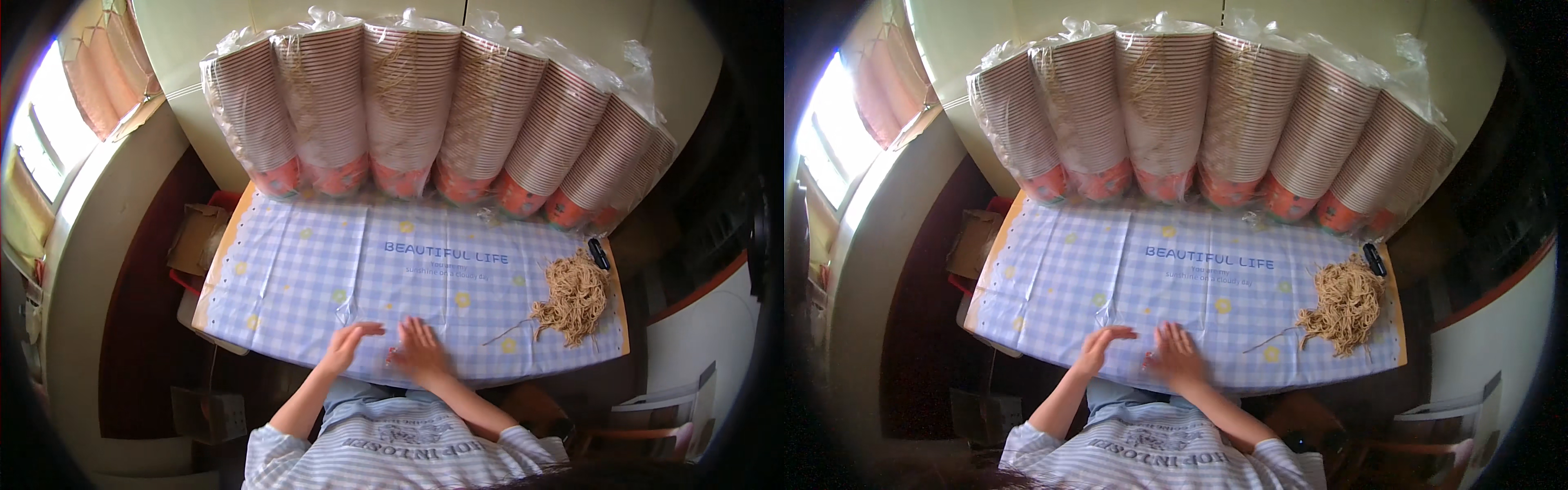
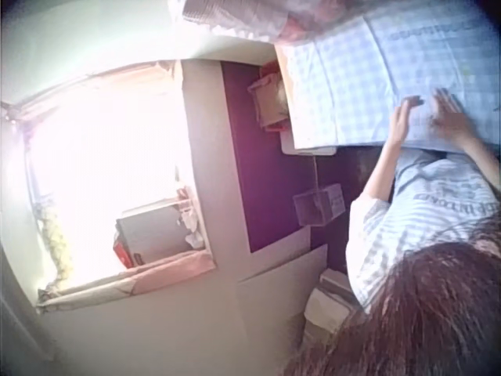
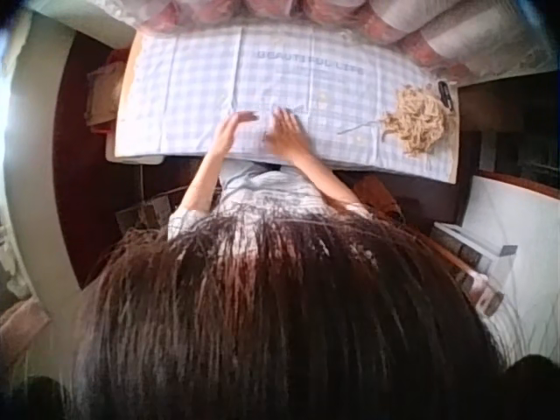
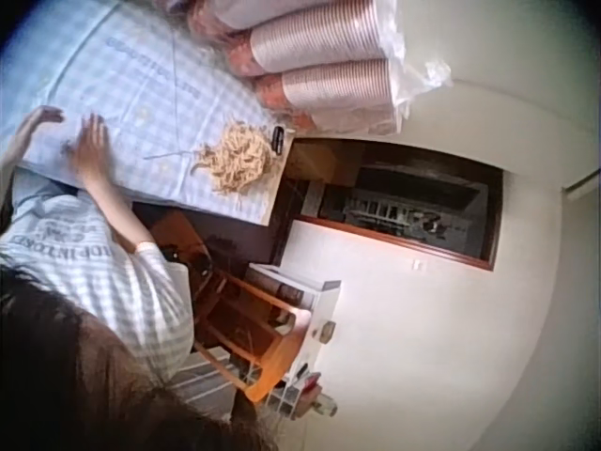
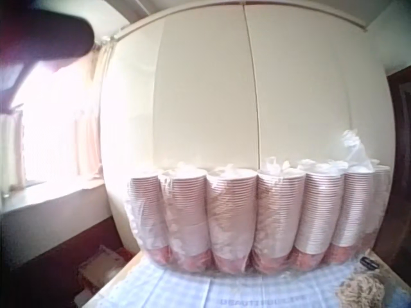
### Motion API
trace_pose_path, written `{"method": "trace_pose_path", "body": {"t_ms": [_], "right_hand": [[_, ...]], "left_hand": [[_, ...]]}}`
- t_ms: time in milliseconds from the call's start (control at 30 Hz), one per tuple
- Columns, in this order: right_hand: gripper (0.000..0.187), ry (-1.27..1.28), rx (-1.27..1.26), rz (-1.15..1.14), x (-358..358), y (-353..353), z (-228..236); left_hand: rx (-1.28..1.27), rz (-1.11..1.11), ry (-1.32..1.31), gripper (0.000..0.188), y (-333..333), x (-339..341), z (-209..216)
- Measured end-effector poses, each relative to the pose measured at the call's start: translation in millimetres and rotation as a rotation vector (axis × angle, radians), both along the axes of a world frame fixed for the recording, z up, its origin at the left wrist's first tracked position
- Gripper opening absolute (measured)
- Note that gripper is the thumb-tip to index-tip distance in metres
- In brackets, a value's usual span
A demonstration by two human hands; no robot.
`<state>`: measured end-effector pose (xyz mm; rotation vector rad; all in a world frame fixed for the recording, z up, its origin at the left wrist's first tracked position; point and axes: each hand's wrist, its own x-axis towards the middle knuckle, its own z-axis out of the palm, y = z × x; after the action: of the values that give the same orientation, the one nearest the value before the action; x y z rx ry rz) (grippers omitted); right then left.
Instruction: Unpack and arrange stacks of paper containers/buckets from plastic packaging onto a table.
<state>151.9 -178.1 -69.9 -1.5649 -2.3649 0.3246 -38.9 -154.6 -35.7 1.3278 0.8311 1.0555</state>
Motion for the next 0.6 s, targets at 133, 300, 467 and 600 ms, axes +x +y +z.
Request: {"method": "trace_pose_path", "body": {"t_ms": [133,300,467,600], "right_hand": [[0.060,0.137,0.139,0.219,-37.9,8.4,2.8],[0.040,0.582,-0.131,0.315,-56.5,13.9,8.0],[0.026,0.725,-0.013,0.234,-15.5,44.3,18.9],[0.027,0.391,0.010,0.482,-15.3,43.2,4.0]], "left_hand": [[-0.460,-0.007,-0.192,0.035,-52.3,-37.4,-12.4],[-1.172,0.073,-0.408,0.040,-102.1,-23.1,-67.9],[-1.255,0.083,-0.782,0.043,-84.6,7.8,-76.9],[-1.263,0.000,-0.735,0.050,-65.2,17.5,-66.5]]}}
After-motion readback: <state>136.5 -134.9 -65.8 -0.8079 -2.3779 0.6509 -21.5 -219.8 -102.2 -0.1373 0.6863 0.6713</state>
